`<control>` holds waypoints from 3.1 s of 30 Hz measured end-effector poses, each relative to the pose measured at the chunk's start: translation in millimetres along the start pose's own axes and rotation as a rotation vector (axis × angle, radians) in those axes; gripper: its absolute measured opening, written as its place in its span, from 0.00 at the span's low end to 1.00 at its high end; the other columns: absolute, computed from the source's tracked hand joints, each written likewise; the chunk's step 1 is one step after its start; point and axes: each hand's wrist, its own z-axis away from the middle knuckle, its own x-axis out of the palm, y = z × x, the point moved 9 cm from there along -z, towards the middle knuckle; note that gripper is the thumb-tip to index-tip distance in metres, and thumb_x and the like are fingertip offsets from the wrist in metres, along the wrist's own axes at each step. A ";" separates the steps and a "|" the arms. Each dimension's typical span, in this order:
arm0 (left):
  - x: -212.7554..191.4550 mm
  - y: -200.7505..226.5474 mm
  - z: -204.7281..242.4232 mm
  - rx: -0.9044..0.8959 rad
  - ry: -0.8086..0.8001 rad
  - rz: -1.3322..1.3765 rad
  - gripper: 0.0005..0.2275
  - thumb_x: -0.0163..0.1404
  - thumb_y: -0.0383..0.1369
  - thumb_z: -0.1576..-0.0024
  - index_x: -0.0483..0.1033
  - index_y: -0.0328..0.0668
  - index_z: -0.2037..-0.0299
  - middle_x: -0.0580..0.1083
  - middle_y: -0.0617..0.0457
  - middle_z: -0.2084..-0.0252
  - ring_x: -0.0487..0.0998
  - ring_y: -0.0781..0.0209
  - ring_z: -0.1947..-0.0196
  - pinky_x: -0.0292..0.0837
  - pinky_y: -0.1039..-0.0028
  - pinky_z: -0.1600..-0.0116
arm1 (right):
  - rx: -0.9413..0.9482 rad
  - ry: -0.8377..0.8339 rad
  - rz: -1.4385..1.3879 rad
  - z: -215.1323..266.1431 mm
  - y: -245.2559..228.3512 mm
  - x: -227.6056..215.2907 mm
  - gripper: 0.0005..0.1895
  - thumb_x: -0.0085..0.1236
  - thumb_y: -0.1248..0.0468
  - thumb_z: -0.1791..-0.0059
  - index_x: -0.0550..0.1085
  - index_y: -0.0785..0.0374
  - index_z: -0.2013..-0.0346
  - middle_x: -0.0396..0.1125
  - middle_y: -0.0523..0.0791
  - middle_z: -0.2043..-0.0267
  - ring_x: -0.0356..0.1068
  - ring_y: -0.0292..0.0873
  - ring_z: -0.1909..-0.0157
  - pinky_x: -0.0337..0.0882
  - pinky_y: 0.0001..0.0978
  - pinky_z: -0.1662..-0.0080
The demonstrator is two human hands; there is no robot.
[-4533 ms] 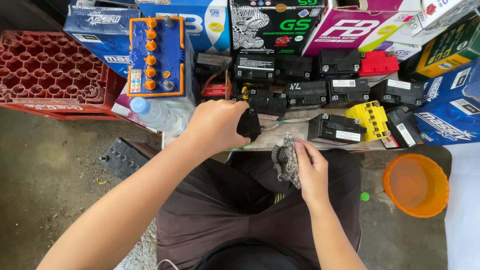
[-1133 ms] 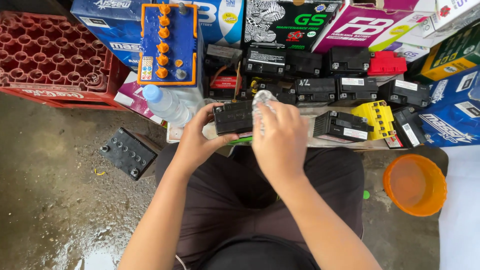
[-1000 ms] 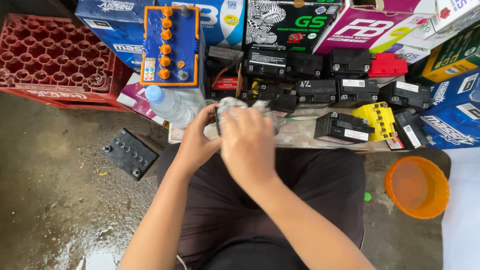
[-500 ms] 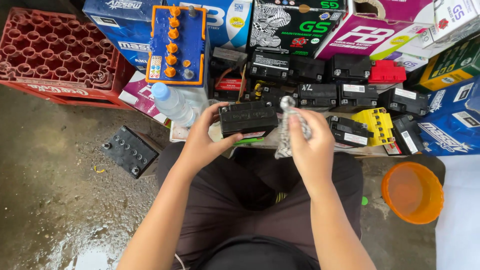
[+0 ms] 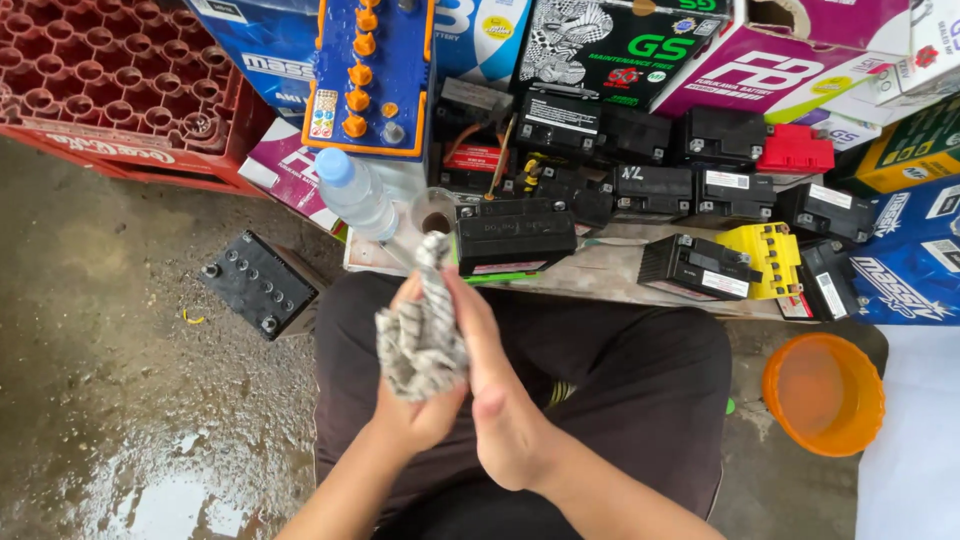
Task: Cleaning and inspecting small lead-acid batteries using a cloth
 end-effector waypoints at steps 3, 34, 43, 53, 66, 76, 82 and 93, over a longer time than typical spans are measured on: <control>-35.7 -33.2 1.3 -0.222 0.207 0.043 0.20 0.39 0.21 0.41 0.64 0.26 0.38 0.73 0.40 0.41 0.76 0.53 0.43 0.72 0.70 0.40 | 0.049 -0.132 0.367 -16.1 -1.0 -17.3 0.47 0.17 0.34 0.42 0.55 0.74 0.30 0.54 0.59 0.26 0.57 0.59 0.25 0.56 0.45 0.29; -0.1 -97.3 -28.2 -0.191 0.221 -0.069 0.13 0.41 0.33 0.32 0.70 0.29 0.46 0.72 0.38 0.53 0.75 0.40 0.47 0.67 0.51 0.41 | -0.214 0.095 1.208 -71.5 63.5 -105.5 0.20 0.41 0.48 0.39 0.76 0.56 0.61 0.64 0.44 0.74 0.73 0.51 0.68 0.72 0.40 0.59; -3.8 -84.4 -38.1 -0.190 0.230 -0.058 0.10 0.44 0.31 0.34 0.72 0.31 0.49 0.72 0.39 0.55 0.74 0.41 0.46 0.67 0.53 0.41 | -0.224 0.103 1.188 -71.2 62.8 -105.3 0.20 0.40 0.49 0.39 0.75 0.56 0.63 0.63 0.44 0.76 0.71 0.51 0.69 0.71 0.40 0.60; -2.5 -61.3 -18.6 -0.230 0.226 -0.056 0.09 0.46 0.31 0.35 0.74 0.33 0.53 0.73 0.42 0.57 0.76 0.42 0.50 0.70 0.56 0.44 | -0.227 0.110 1.177 -71.9 61.5 -106.3 0.18 0.42 0.51 0.39 0.74 0.53 0.66 0.63 0.42 0.76 0.72 0.48 0.69 0.72 0.38 0.60; -12.5 -27.0 -61.8 0.002 0.148 -0.238 0.06 0.52 0.28 0.38 0.77 0.31 0.58 0.73 0.38 0.59 0.76 0.34 0.54 0.72 0.54 0.48 | -0.228 0.126 1.186 -70.6 60.6 -106.3 0.19 0.39 0.51 0.39 0.74 0.52 0.67 0.63 0.42 0.76 0.71 0.47 0.70 0.71 0.37 0.61; -10.3 -65.4 -42.5 -0.048 0.202 -0.163 0.06 0.50 0.27 0.38 0.76 0.29 0.61 0.73 0.38 0.60 0.77 0.36 0.55 0.72 0.55 0.50 | -0.260 0.148 1.171 -70.5 59.2 -106.6 0.18 0.42 0.52 0.39 0.74 0.53 0.67 0.64 0.43 0.76 0.72 0.49 0.69 0.71 0.38 0.61; -6.4 -90.2 -33.2 -0.183 0.199 -0.179 0.10 0.49 0.33 0.35 0.74 0.30 0.63 0.72 0.37 0.62 0.76 0.38 0.57 0.70 0.56 0.53 | -0.235 0.146 1.158 -71.6 58.4 -108.5 0.18 0.45 0.49 0.40 0.75 0.55 0.64 0.65 0.44 0.76 0.72 0.50 0.69 0.71 0.39 0.61; -5.9 -63.4 -32.8 -0.192 0.221 -0.106 0.08 0.48 0.32 0.35 0.74 0.34 0.61 0.71 0.44 0.59 0.75 0.50 0.53 0.69 0.62 0.47 | -0.216 0.101 1.157 -71.3 65.3 -109.4 0.22 0.41 0.45 0.40 0.76 0.55 0.60 0.66 0.43 0.74 0.72 0.48 0.68 0.71 0.37 0.59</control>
